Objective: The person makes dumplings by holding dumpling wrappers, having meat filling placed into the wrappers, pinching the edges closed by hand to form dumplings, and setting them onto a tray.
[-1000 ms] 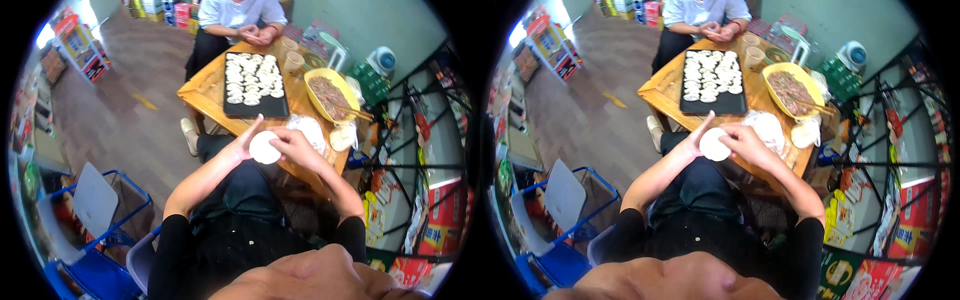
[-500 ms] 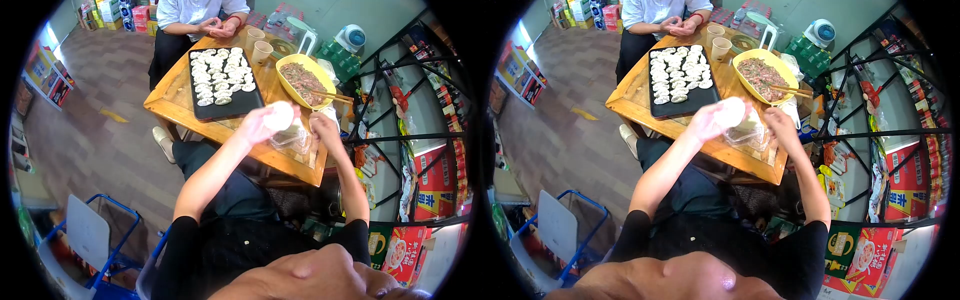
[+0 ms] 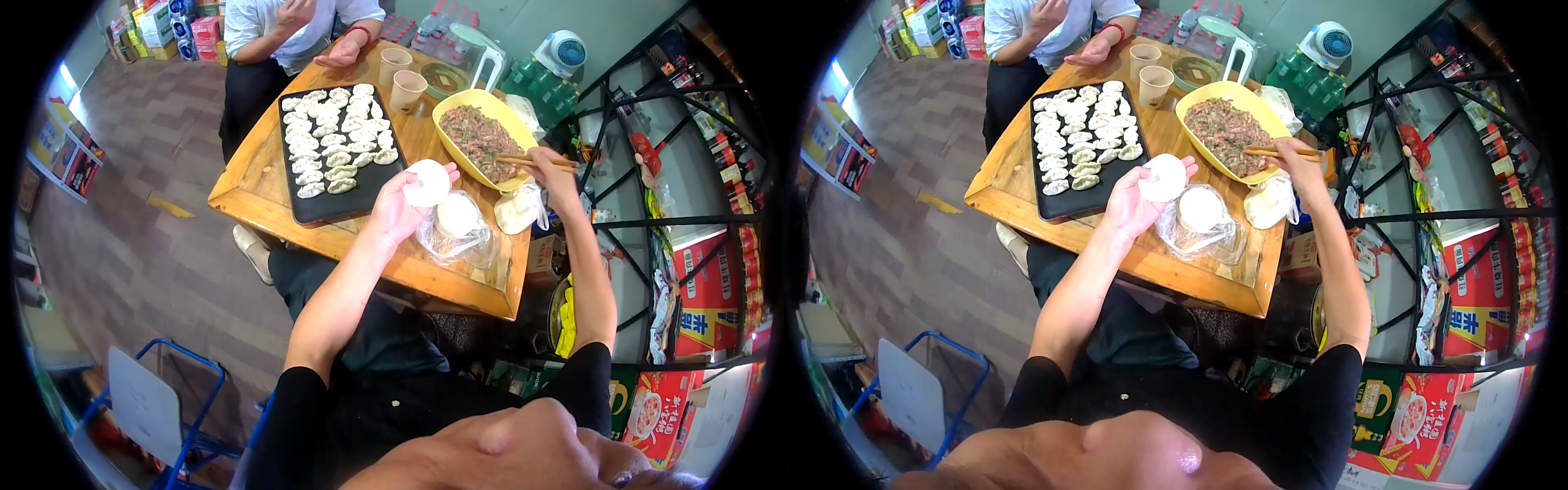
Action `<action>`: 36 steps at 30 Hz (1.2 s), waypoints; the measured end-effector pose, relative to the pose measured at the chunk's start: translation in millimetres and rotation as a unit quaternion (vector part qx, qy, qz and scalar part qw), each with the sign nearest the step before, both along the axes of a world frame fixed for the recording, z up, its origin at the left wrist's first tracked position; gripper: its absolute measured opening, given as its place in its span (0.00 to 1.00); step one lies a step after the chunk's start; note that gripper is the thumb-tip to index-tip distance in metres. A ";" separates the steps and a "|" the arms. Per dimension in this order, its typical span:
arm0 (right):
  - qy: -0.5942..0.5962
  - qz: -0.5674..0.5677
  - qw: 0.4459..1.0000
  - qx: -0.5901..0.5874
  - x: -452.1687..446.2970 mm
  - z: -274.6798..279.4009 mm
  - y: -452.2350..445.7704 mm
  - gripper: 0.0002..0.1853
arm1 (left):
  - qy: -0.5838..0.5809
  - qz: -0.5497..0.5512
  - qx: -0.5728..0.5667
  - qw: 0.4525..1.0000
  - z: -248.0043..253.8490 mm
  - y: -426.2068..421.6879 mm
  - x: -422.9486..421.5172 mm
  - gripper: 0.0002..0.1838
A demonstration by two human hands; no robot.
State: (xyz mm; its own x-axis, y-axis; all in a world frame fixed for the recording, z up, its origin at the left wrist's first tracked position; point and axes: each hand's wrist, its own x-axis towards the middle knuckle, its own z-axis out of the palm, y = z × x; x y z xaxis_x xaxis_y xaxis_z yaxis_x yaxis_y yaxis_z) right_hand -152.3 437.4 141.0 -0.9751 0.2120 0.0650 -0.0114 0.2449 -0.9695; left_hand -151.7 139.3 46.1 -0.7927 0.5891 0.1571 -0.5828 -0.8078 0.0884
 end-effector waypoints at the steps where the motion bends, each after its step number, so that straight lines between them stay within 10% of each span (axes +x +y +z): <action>1: 0.005 -0.008 1.000 0.015 6.6 10.4 -5.0 0.13 | -0.002 -0.002 -0.003 1.000 -1.1 0.7 -0.4 0.35; 6: 0.057 -0.032 0.991 0.117 23.8 80.6 -22.2 0.10 | -0.008 -0.036 -0.025 0.999 -10.6 6.6 -1.1 0.30; 12: 0.198 -0.015 0.954 0.223 -50.4 23.3 -4.9 0.08 | -0.052 -0.046 -0.071 0.995 -15.5 12.1 3.7 0.21; 16: 0.282 0.099 0.835 0.462 -57.6 -3.6 -9.4 0.07 | -0.028 -0.061 -0.082 0.994 -14.8 11.1 4.7 0.21; 25: 0.215 0.147 0.798 0.543 38.2 29.7 -41.3 0.07 | -0.032 -0.078 -0.037 0.996 -13.6 9.3 7.6 0.26; 36: 0.147 -0.047 0.978 0.144 27.8 57.6 16.7 0.15 | -0.154 -0.160 0.040 0.974 6.8 -7.2 31.0 0.29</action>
State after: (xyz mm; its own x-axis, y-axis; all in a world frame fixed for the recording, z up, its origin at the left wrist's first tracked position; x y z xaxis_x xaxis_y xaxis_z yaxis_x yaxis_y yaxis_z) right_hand -124.5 454.1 198.6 -0.8829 0.2306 0.4091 -0.2432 0.5207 -0.8184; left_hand -120.7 132.1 52.9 -0.5878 0.8090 -0.0038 -0.7946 -0.5782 -0.1853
